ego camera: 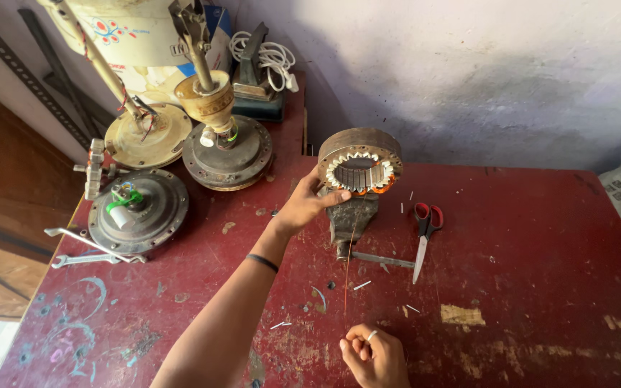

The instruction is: The person winds copper wire around the slots of a motor stator held in a bench vise. They use scissors to cut the wire and tuck the ends into the slots, repeating the process across multiple slots.

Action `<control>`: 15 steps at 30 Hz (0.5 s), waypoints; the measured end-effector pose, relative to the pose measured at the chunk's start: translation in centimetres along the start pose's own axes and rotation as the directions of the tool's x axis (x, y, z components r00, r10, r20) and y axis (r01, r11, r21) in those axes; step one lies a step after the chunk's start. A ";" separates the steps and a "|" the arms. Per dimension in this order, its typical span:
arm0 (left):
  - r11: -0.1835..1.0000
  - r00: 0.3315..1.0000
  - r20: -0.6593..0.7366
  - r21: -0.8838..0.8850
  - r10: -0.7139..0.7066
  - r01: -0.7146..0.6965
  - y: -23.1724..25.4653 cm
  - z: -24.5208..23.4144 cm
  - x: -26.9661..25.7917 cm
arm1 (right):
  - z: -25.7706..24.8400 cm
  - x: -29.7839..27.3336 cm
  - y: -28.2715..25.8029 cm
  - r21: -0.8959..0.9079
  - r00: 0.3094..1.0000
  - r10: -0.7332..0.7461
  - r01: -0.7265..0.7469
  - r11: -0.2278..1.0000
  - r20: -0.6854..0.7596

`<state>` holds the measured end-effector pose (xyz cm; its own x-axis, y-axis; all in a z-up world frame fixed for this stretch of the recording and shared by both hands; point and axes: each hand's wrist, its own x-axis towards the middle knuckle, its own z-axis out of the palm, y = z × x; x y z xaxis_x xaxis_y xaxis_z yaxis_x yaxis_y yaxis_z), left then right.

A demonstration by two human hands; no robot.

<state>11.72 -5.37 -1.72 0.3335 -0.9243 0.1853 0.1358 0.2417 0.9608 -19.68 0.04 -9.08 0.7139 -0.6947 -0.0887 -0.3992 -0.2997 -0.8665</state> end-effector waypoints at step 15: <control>0.901 0.824 -0.547 0.269 -0.148 0.340 -2.5 0.6 -15.7 | 1.3 0.7 6.2 0.040 0.985 -0.020 0.027 0.999 -0.173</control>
<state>5.62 8.38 -6.97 0.7652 -0.6356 -0.1018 -0.0154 -0.1763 0.9842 -20.88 -1.47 -15.13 0.6110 -0.7915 0.0149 -0.3565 -0.2919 -0.8875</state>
